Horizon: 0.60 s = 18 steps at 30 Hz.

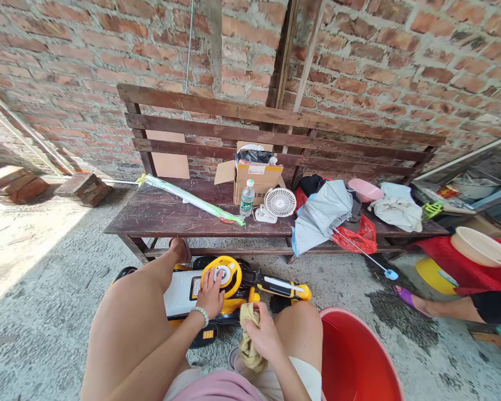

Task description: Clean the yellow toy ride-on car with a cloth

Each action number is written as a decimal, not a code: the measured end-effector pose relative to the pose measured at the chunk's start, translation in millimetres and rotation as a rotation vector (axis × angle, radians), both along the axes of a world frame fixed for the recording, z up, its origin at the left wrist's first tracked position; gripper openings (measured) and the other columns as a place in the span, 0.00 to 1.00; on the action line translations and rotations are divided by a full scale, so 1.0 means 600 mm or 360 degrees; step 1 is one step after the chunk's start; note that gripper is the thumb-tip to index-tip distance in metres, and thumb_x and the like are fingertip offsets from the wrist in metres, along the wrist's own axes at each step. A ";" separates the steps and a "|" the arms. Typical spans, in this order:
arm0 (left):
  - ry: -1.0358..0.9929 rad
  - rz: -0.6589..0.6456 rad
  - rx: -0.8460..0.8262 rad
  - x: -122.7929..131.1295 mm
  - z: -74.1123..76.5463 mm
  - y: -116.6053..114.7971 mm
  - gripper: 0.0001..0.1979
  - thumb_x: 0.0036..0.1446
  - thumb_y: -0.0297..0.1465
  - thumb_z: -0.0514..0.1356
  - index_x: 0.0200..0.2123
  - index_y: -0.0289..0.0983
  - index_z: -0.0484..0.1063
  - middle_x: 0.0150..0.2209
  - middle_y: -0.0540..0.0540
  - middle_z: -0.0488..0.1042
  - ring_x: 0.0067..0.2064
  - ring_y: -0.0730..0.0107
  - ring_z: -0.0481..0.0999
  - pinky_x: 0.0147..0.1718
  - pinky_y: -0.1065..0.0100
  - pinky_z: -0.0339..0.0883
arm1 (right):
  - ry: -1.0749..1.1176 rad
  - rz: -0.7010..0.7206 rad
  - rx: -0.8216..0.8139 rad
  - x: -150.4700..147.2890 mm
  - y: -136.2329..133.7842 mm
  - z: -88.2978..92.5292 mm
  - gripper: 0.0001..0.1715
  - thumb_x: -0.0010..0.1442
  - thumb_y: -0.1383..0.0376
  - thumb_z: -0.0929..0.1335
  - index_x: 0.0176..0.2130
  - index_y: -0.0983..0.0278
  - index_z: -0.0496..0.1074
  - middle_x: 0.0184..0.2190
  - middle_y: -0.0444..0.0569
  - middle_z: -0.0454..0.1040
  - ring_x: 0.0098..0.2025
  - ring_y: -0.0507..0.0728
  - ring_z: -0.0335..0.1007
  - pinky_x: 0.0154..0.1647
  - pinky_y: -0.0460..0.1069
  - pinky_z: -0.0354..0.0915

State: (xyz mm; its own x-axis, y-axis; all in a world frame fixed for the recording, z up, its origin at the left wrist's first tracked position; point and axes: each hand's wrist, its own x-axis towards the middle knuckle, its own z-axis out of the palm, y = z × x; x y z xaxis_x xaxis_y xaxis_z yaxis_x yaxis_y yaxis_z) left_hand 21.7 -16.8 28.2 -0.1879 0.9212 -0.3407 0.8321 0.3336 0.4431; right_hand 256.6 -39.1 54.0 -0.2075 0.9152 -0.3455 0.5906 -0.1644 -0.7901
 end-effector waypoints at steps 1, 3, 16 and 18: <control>0.0012 0.0001 0.0000 0.000 0.000 0.000 0.38 0.68 0.28 0.53 0.79 0.39 0.52 0.82 0.40 0.36 0.82 0.47 0.32 0.73 0.39 0.56 | 0.0086 0.0041 0.0041 -0.020 0.001 0.004 0.23 0.61 0.58 0.69 0.55 0.58 0.74 0.49 0.51 0.83 0.51 0.63 0.81 0.56 0.54 0.73; 0.0029 0.0003 0.0001 -0.001 0.000 0.000 0.37 0.69 0.28 0.52 0.79 0.39 0.51 0.82 0.40 0.36 0.82 0.48 0.32 0.74 0.41 0.55 | 0.0123 0.0054 0.0152 -0.068 0.022 0.011 0.26 0.63 0.58 0.68 0.59 0.58 0.73 0.54 0.52 0.82 0.56 0.63 0.79 0.60 0.55 0.72; 0.0040 -0.0041 0.0067 -0.005 -0.035 0.001 0.38 0.67 0.30 0.53 0.79 0.38 0.51 0.82 0.41 0.38 0.82 0.45 0.33 0.73 0.39 0.55 | -0.0454 -0.0317 0.0105 -0.193 0.224 -0.038 0.34 0.74 0.60 0.54 0.71 0.68 0.64 0.61 0.63 0.77 0.62 0.64 0.75 0.61 0.54 0.70; 0.0053 -0.0040 0.0072 -0.005 -0.032 0.000 0.39 0.67 0.30 0.53 0.79 0.38 0.51 0.82 0.40 0.37 0.82 0.44 0.33 0.73 0.39 0.55 | -0.0477 -0.0384 0.0265 -0.190 0.202 -0.059 0.37 0.74 0.60 0.54 0.74 0.71 0.58 0.65 0.67 0.72 0.65 0.65 0.73 0.62 0.54 0.69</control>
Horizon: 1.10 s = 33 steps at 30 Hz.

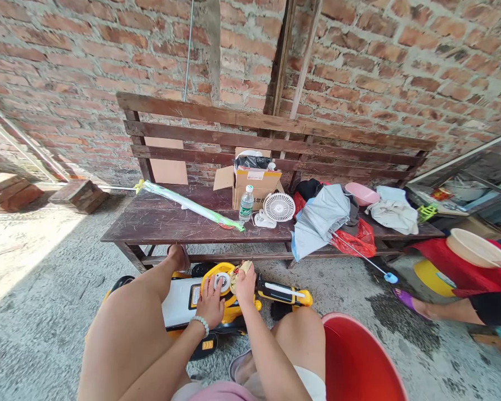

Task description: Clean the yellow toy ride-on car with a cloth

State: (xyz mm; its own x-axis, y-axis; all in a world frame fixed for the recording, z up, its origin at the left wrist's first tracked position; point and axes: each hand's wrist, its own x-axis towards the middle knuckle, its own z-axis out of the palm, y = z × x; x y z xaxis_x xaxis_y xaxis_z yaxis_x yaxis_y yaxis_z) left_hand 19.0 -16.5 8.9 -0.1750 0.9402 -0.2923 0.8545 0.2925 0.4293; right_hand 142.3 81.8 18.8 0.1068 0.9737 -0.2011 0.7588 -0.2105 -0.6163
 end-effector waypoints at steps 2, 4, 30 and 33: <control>0.0001 0.0001 -0.0013 -0.001 0.003 -0.001 0.38 0.68 0.29 0.53 0.80 0.39 0.51 0.82 0.41 0.37 0.82 0.45 0.33 0.73 0.40 0.56 | -0.0081 0.0079 0.0236 0.003 -0.026 -0.012 0.39 0.73 0.62 0.56 0.77 0.69 0.54 0.72 0.68 0.63 0.66 0.66 0.71 0.62 0.56 0.69; -0.0012 -0.0001 -0.0025 -0.002 0.004 -0.001 0.38 0.68 0.29 0.52 0.80 0.40 0.51 0.82 0.42 0.36 0.82 0.47 0.33 0.73 0.40 0.56 | -0.0224 0.0324 0.0449 0.009 -0.045 -0.009 0.39 0.71 0.66 0.57 0.78 0.59 0.56 0.77 0.62 0.54 0.64 0.67 0.71 0.60 0.58 0.70; 0.0032 -0.0027 -0.0057 0.002 0.010 -0.001 0.39 0.67 0.29 0.53 0.80 0.39 0.50 0.82 0.41 0.36 0.82 0.44 0.34 0.74 0.39 0.53 | -0.1430 0.1372 -0.0046 0.050 0.013 0.085 0.42 0.69 0.60 0.67 0.74 0.75 0.61 0.71 0.72 0.67 0.78 0.77 0.50 0.77 0.73 0.16; 0.0022 -0.0018 -0.0053 0.001 0.008 -0.001 0.39 0.67 0.30 0.53 0.80 0.40 0.49 0.82 0.42 0.36 0.82 0.45 0.33 0.74 0.40 0.54 | -0.1588 0.1552 -0.0091 0.039 -0.009 0.057 0.39 0.64 0.61 0.72 0.70 0.68 0.70 0.69 0.65 0.71 0.78 0.75 0.52 0.79 0.70 0.17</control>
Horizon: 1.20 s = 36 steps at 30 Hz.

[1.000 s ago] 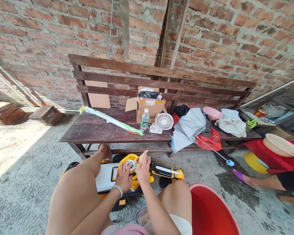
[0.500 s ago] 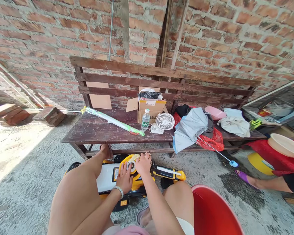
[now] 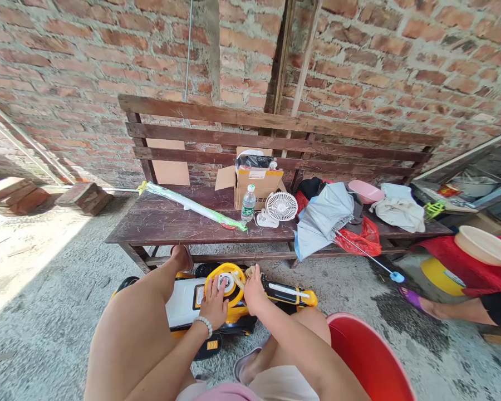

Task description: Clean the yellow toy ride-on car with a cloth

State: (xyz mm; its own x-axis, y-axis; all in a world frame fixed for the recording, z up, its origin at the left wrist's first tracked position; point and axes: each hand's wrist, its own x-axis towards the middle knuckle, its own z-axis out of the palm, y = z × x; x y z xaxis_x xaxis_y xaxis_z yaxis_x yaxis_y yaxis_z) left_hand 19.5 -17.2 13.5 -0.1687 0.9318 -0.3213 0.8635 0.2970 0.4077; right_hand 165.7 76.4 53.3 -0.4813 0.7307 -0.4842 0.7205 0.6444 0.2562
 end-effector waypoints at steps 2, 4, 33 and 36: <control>-0.0019 0.0008 0.0008 -0.001 -0.003 0.000 0.39 0.68 0.29 0.52 0.80 0.40 0.49 0.82 0.42 0.35 0.82 0.45 0.32 0.72 0.40 0.58 | -0.0044 -0.0089 0.0071 -0.012 -0.010 -0.018 0.32 0.67 0.64 0.69 0.68 0.65 0.74 0.68 0.61 0.73 0.77 0.72 0.55 0.80 0.68 0.22; -0.0039 0.0013 0.0017 -0.002 -0.006 0.001 0.39 0.68 0.29 0.51 0.80 0.39 0.48 0.82 0.41 0.34 0.82 0.45 0.32 0.71 0.39 0.61 | 0.0083 -0.0223 0.0148 -0.021 -0.014 -0.030 0.29 0.68 0.68 0.67 0.66 0.67 0.75 0.67 0.63 0.73 0.76 0.71 0.57 0.81 0.67 0.28; -0.0022 0.0025 -0.0062 -0.001 0.032 0.000 0.38 0.67 0.29 0.53 0.79 0.40 0.52 0.82 0.42 0.37 0.82 0.48 0.34 0.75 0.41 0.51 | 0.0876 -0.0282 -0.0009 0.013 -0.154 -0.184 0.34 0.66 0.76 0.63 0.68 0.63 0.72 0.68 0.61 0.72 0.69 0.68 0.67 0.64 0.61 0.71; 0.0003 0.0045 -0.0050 0.000 0.030 0.001 0.38 0.68 0.30 0.54 0.79 0.40 0.52 0.82 0.43 0.37 0.82 0.48 0.34 0.74 0.41 0.53 | 0.0946 -0.0075 -0.0144 -0.024 -0.163 -0.189 0.34 0.68 0.73 0.64 0.71 0.61 0.69 0.68 0.60 0.73 0.69 0.68 0.68 0.68 0.64 0.68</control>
